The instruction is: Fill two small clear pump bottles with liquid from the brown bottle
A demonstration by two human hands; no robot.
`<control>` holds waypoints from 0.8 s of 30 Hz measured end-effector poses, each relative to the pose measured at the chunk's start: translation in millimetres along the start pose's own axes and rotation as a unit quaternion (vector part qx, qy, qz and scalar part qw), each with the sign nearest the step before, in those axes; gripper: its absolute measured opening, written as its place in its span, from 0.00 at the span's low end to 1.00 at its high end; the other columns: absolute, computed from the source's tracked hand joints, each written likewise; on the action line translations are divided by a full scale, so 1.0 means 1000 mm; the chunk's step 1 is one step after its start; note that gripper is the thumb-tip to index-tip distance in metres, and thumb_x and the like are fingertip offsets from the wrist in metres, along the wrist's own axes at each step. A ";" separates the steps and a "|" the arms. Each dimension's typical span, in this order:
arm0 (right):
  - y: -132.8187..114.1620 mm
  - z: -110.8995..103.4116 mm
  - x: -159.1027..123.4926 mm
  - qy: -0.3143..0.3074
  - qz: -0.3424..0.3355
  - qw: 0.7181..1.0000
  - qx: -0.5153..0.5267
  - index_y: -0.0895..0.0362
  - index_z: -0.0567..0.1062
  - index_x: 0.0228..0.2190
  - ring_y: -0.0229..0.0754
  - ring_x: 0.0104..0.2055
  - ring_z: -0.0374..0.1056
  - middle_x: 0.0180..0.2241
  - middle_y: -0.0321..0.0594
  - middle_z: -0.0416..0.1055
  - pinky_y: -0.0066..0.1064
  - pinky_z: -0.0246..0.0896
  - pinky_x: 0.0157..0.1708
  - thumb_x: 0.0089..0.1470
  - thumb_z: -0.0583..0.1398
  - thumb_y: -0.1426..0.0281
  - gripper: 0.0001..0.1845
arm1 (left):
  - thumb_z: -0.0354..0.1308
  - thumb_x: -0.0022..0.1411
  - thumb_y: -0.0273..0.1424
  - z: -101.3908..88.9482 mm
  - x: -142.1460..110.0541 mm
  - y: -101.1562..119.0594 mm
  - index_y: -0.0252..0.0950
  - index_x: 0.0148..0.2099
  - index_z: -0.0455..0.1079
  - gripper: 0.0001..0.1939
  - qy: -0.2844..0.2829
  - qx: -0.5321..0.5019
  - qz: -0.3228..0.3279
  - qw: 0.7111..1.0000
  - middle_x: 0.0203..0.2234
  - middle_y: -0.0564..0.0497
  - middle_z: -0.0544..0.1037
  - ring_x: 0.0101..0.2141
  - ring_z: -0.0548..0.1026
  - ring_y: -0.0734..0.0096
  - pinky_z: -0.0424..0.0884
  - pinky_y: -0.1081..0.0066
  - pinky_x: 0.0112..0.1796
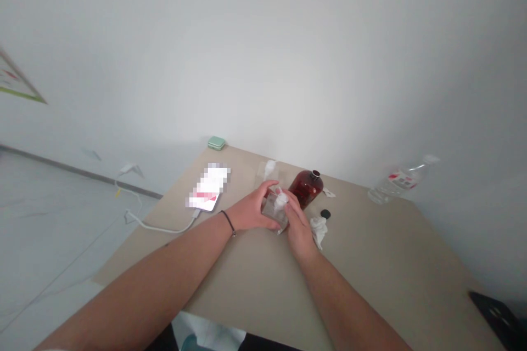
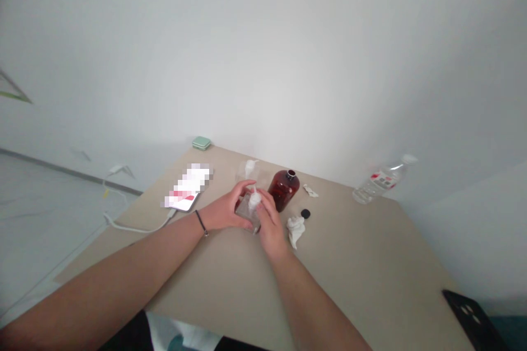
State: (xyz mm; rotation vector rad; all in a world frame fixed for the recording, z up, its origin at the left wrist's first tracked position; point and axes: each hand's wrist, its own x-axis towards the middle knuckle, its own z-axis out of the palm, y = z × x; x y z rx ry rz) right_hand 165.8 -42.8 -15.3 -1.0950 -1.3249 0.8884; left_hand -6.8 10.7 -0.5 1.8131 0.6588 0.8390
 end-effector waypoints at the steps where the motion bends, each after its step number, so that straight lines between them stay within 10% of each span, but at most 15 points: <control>1: 0.002 0.000 0.001 0.002 0.005 1.000 0.010 0.45 0.78 0.49 0.51 0.65 0.59 0.59 0.39 0.68 0.48 0.48 0.68 0.60 0.59 0.54 0.19 | 0.77 0.42 0.35 0.000 0.001 0.000 0.39 0.69 0.50 0.57 0.000 0.001 0.000 1.000 0.54 0.41 0.71 0.54 0.72 0.52 0.66 0.53 0.57; 10: 0.004 0.005 0.005 -0.013 0.024 0.999 0.038 0.45 0.73 0.45 0.46 0.49 0.70 0.47 0.35 0.74 0.43 0.64 0.54 0.54 0.65 0.56 0.17 | 0.78 0.42 0.39 -0.003 0.001 -0.004 0.39 0.69 0.52 0.56 0.001 0.008 -0.006 1.000 0.55 0.41 0.70 0.53 0.72 0.52 0.66 0.52 0.56; 24: -0.005 0.004 0.005 -0.030 -0.030 0.996 -0.084 0.46 0.74 0.45 0.47 0.53 0.68 0.47 0.39 0.72 0.42 0.63 0.57 0.60 0.58 0.56 0.14 | 0.77 0.43 0.40 -0.002 0.001 -0.007 0.39 0.68 0.54 0.55 -0.003 -0.001 -0.006 1.000 0.56 0.41 0.71 0.52 0.73 0.52 0.67 0.53 0.55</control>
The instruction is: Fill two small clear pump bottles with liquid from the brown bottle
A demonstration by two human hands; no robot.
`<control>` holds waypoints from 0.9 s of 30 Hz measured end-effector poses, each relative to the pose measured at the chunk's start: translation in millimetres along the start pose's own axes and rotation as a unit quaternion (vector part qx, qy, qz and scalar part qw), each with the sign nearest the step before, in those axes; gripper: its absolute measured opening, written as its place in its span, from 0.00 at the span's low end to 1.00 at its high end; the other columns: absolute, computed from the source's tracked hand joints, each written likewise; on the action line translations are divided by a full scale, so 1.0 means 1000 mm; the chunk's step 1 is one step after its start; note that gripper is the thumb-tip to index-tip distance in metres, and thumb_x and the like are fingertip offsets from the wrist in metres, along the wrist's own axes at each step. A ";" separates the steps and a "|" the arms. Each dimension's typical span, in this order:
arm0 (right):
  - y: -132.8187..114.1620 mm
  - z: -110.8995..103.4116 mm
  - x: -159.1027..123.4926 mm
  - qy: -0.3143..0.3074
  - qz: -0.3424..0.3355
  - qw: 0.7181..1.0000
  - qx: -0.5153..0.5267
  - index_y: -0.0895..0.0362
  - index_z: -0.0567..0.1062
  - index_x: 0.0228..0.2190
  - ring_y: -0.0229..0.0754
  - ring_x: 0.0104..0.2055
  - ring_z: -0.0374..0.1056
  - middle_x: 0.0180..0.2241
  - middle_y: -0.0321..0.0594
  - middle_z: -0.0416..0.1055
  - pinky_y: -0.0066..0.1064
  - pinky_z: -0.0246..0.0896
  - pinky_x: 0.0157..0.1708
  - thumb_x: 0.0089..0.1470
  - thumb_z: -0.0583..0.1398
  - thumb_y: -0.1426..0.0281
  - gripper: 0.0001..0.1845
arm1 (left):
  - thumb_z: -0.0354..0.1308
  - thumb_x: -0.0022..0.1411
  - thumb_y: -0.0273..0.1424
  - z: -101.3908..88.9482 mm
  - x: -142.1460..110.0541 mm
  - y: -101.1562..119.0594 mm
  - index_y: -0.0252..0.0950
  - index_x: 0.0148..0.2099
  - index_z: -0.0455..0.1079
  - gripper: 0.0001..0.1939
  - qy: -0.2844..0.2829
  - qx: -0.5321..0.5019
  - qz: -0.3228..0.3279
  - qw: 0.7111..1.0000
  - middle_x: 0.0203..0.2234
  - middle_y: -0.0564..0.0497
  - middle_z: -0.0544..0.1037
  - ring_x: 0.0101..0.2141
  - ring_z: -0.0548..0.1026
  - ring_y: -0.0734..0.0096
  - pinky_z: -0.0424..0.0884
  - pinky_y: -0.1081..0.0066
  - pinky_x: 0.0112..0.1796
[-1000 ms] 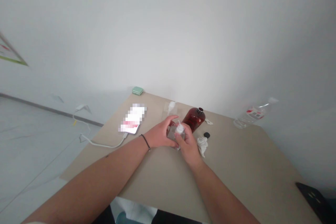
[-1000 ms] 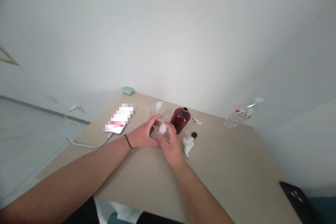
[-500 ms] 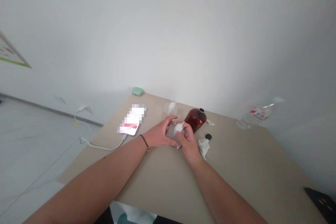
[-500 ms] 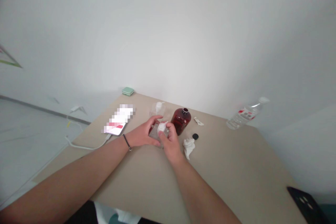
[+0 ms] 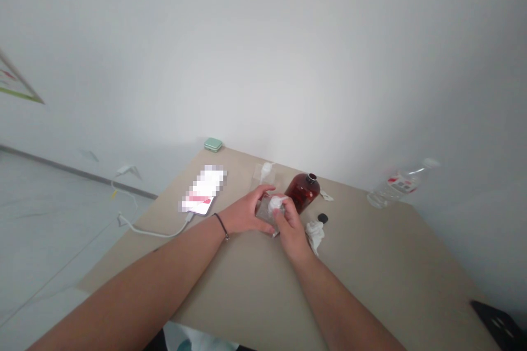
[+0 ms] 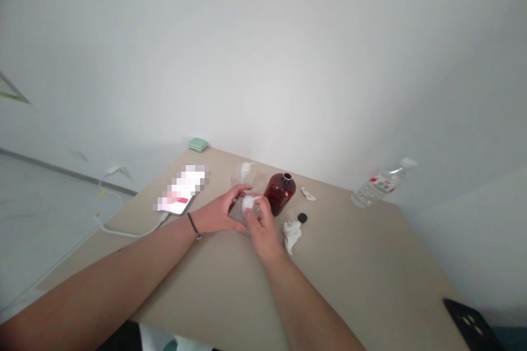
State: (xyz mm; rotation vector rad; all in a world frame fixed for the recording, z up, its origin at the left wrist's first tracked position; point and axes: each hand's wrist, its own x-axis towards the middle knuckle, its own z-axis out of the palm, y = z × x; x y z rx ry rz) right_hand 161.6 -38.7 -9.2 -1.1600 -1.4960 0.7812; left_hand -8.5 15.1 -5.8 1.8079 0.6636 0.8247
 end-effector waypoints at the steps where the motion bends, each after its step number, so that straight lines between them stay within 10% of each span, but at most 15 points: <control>1: -0.001 0.000 0.000 -0.002 -0.004 1.000 -0.003 0.46 0.74 0.46 0.47 0.53 0.68 0.47 0.39 0.72 0.42 0.62 0.57 0.60 0.58 0.56 0.15 | 0.77 0.43 0.40 0.000 0.000 0.000 0.39 0.68 0.54 0.55 -0.001 -0.001 0.000 1.000 0.56 0.41 0.71 0.52 0.73 0.52 0.68 0.53 0.55; 27: 0.001 -0.002 0.000 -0.004 0.015 1.000 -0.002 0.48 0.75 0.46 0.48 0.53 0.69 0.48 0.40 0.74 0.43 0.64 0.57 0.61 0.57 0.54 0.17 | 0.78 0.43 0.39 -0.001 0.001 0.001 0.39 0.68 0.55 0.55 0.002 -0.002 0.008 1.000 0.58 0.40 0.71 0.55 0.71 0.49 0.64 0.50 0.58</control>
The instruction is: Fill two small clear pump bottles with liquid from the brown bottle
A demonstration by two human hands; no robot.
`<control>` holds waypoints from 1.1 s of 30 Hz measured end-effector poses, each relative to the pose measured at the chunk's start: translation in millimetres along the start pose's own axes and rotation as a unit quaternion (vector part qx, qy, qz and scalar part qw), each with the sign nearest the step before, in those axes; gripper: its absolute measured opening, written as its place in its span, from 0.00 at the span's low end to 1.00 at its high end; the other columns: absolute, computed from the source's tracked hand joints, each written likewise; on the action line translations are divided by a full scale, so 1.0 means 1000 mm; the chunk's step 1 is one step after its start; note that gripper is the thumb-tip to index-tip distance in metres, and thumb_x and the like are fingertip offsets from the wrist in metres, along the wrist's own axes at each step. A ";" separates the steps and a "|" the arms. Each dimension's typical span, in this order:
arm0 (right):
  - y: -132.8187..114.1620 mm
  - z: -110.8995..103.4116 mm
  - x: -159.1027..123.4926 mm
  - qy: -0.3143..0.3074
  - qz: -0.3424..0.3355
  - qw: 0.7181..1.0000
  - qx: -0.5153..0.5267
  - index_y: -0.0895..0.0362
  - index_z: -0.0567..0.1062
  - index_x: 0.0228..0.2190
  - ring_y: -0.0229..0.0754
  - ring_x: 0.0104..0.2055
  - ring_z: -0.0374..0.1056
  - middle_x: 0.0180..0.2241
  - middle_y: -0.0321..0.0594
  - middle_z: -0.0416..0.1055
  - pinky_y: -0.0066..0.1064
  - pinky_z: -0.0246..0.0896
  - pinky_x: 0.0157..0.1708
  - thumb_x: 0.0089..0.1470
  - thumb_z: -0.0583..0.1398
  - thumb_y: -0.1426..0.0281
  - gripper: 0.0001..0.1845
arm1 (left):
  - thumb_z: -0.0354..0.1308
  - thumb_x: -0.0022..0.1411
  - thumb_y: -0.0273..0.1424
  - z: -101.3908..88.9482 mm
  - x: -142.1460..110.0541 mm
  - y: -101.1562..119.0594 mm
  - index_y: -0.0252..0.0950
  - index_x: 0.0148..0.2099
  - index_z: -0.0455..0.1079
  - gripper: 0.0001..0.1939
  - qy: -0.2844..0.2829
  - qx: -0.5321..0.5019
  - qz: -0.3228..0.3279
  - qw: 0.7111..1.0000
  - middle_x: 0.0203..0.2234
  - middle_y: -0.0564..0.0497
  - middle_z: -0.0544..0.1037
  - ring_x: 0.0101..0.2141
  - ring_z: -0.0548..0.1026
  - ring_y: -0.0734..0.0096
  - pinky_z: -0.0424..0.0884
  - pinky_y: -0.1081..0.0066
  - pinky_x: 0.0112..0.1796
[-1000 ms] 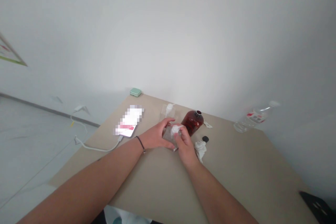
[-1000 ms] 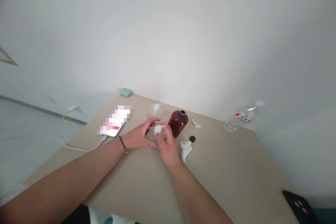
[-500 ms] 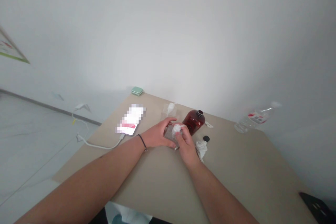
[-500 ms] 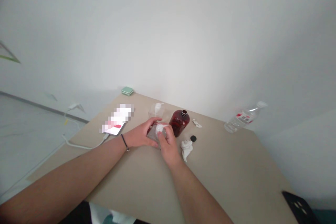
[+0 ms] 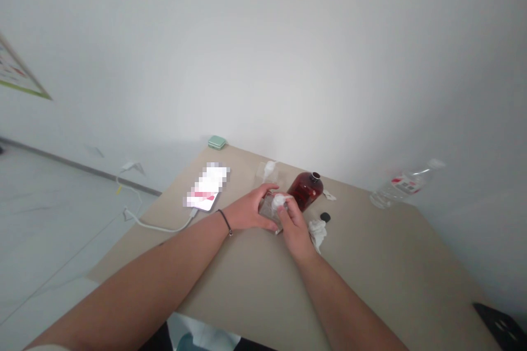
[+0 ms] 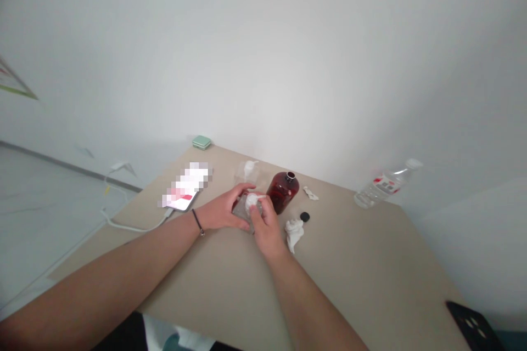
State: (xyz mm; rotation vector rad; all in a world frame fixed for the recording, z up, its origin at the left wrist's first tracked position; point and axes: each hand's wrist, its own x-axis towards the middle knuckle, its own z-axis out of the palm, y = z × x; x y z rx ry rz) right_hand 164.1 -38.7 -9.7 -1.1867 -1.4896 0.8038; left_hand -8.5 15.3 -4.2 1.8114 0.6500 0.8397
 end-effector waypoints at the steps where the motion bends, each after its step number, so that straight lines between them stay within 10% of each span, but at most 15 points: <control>1: 0.000 0.000 0.000 -0.001 0.003 1.000 0.003 0.48 0.74 0.46 0.48 0.52 0.70 0.47 0.40 0.74 0.44 0.64 0.56 0.61 0.57 0.54 0.17 | 0.78 0.43 0.39 0.000 0.000 0.000 0.40 0.68 0.55 0.55 -0.001 0.002 0.000 1.000 0.58 0.40 0.71 0.56 0.71 0.49 0.64 0.50 0.58; 33: 0.001 -0.001 -0.002 -0.004 0.011 1.000 0.027 0.47 0.72 0.48 0.49 0.51 0.69 0.47 0.39 0.73 0.46 0.63 0.55 0.58 0.61 0.56 0.17 | 0.77 0.44 0.38 0.000 0.000 0.004 0.37 0.68 0.55 0.53 -0.004 0.010 -0.013 1.000 0.56 0.40 0.72 0.54 0.72 0.50 0.67 0.52 0.57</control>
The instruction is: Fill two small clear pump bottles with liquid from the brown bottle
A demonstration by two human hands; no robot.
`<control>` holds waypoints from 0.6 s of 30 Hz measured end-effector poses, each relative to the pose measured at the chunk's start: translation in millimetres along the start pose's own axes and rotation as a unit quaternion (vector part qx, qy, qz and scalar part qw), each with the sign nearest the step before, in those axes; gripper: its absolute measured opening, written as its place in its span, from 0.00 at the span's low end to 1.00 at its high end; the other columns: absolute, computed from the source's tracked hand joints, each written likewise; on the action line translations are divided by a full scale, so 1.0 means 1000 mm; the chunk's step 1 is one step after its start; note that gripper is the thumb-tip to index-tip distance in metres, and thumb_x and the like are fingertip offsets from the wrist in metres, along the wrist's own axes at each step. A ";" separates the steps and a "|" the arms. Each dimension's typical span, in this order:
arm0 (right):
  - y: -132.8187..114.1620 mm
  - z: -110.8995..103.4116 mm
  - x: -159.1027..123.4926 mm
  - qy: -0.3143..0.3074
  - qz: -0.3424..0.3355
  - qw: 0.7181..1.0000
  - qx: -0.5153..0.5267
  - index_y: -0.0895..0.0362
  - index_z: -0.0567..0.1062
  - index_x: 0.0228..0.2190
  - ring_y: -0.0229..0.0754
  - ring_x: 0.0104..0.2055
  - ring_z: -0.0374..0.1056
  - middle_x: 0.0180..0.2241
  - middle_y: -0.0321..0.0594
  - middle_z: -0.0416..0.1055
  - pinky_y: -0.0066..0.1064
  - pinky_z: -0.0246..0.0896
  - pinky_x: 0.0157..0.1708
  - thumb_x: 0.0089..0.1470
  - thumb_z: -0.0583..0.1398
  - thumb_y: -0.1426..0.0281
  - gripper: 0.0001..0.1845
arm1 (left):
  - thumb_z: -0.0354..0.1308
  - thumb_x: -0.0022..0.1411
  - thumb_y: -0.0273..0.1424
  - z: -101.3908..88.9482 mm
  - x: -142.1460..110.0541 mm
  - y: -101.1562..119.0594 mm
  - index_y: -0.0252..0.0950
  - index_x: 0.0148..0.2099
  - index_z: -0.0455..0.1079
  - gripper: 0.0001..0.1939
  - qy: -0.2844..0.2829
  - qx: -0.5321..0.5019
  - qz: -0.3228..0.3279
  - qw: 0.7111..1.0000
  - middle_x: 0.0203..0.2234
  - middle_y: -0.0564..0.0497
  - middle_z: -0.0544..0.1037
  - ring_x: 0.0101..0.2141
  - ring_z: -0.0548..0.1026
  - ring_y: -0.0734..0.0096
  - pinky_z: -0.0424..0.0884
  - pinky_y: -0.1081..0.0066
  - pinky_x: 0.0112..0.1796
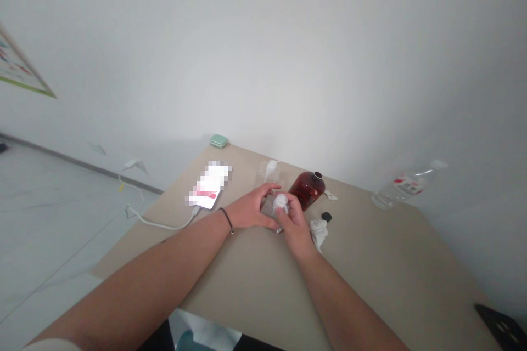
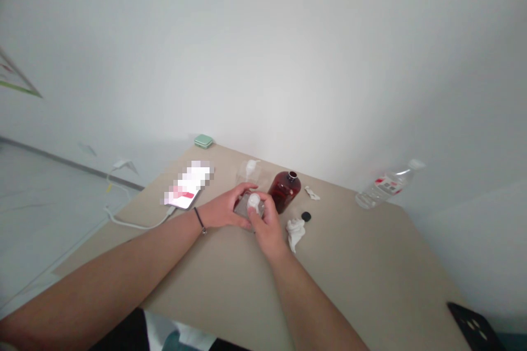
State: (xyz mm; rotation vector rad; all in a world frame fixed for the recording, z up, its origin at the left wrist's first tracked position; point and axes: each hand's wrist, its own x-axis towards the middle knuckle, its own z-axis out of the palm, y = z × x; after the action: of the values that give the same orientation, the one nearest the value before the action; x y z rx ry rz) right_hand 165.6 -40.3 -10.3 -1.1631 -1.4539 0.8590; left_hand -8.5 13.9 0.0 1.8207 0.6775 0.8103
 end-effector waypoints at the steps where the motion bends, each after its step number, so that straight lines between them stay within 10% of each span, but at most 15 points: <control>1: -0.001 -0.001 0.000 -0.003 -0.009 1.000 0.002 0.47 0.73 0.49 0.50 0.52 0.69 0.48 0.39 0.73 0.46 0.61 0.57 0.59 0.61 0.56 0.17 | 0.77 0.44 0.38 0.000 0.000 0.000 0.36 0.68 0.55 0.53 0.000 0.001 0.002 1.000 0.57 0.39 0.71 0.54 0.72 0.50 0.66 0.51 0.57; 18: -0.003 -0.002 0.001 -0.007 -0.044 0.999 0.005 0.45 0.76 0.50 0.51 0.58 0.64 0.52 0.40 0.71 0.48 0.55 0.62 0.62 0.58 0.57 0.16 | 0.77 0.45 0.37 0.000 0.003 -0.002 0.38 0.62 0.63 0.44 -0.004 0.008 0.053 0.999 0.54 0.43 0.74 0.55 0.72 0.52 0.65 0.53 0.58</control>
State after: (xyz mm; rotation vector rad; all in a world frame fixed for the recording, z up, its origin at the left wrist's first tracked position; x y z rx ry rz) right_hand 166.7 -40.0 -6.4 -1.0788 -1.4988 0.8143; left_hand -6.8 17.2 -0.9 1.8859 0.5872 0.8679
